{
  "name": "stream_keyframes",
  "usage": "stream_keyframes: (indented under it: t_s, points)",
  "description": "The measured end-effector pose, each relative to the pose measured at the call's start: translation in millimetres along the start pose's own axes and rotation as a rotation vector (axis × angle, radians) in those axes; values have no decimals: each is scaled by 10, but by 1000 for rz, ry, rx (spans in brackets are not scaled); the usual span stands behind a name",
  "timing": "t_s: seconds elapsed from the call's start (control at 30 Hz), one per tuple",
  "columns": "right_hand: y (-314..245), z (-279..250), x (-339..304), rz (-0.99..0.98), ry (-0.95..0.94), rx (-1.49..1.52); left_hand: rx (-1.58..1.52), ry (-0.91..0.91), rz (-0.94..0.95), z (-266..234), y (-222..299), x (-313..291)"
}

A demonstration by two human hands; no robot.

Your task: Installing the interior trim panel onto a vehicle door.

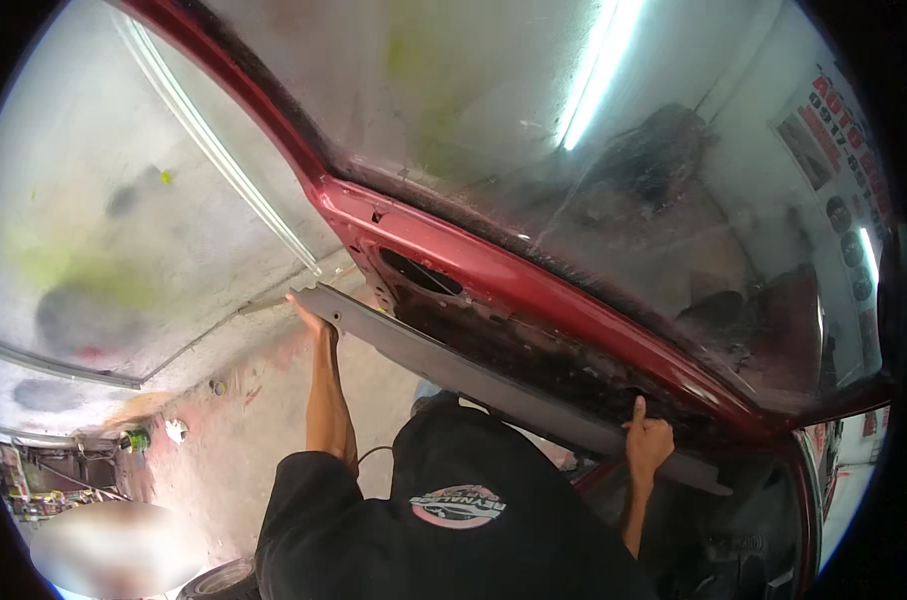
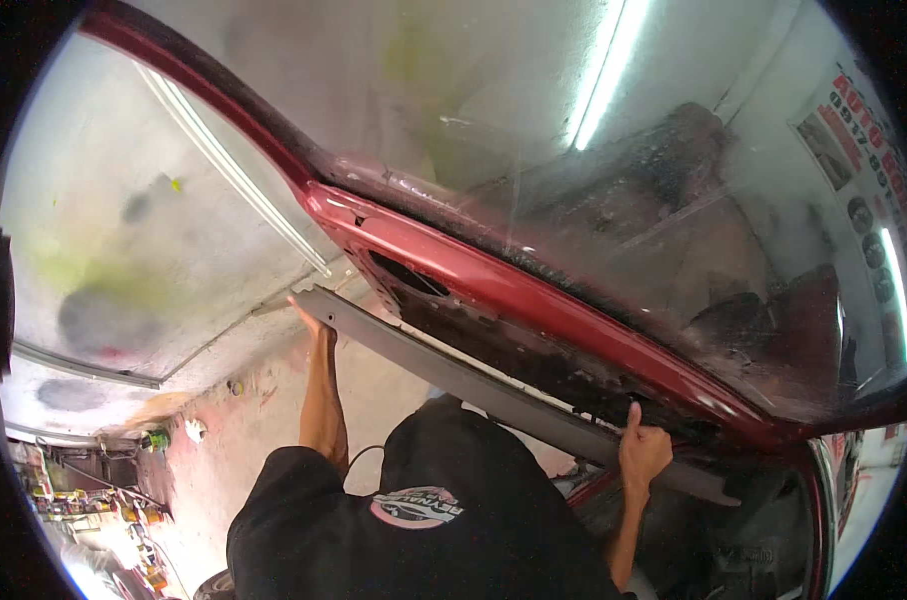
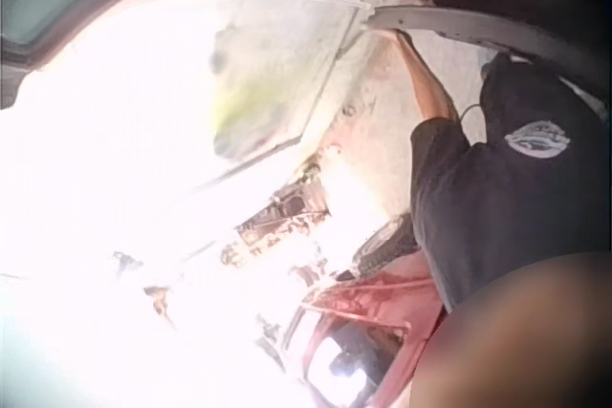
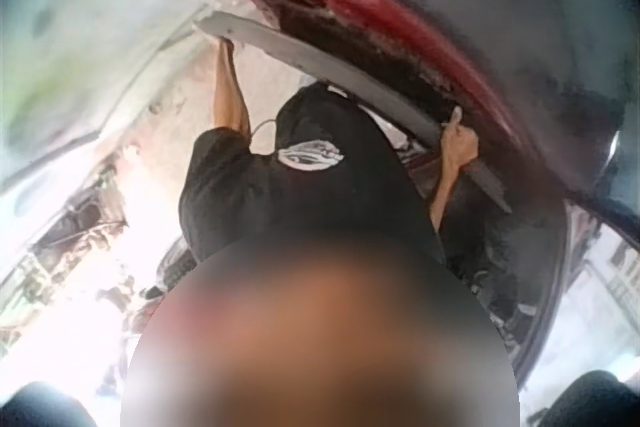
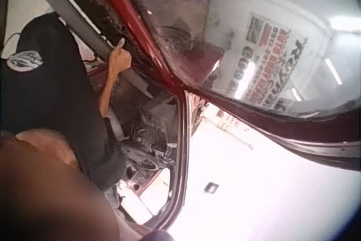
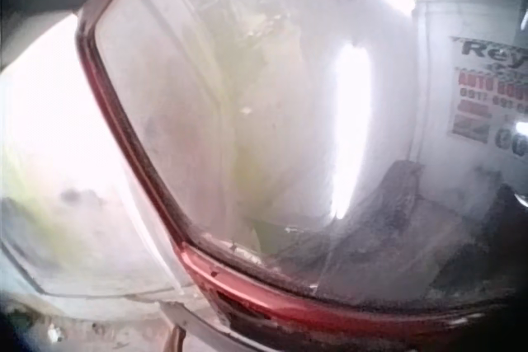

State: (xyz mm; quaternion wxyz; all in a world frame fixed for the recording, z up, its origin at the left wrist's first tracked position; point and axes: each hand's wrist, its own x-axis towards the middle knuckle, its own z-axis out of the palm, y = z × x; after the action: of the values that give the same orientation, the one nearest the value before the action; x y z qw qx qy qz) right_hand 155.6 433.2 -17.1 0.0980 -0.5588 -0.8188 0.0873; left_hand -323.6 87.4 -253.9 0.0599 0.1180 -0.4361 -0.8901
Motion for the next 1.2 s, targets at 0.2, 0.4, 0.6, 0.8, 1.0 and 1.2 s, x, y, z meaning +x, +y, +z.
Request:
stream_keyframes:
  t_s: [0.2,0.4,0.6,0.8,1.0,1.2]
  points:
    - [94,-249,142,24,69,172,132,61,105,856,812,-297]
    - [170,-314,320,123,135,219,349,-5,253,1398,1159,-276]
    - [423,-295,428,142,312,244,247,12,168,1868,1160,-448]
    - [310,-281,481,216,176,357,117,33,174,2113,1348,-465]
    - [249,-232,457,203,249,378,186,108,249,2495,1411,-503]
    - [285,-196,516,231,232,366,185,198,298,2531,1325,-446]
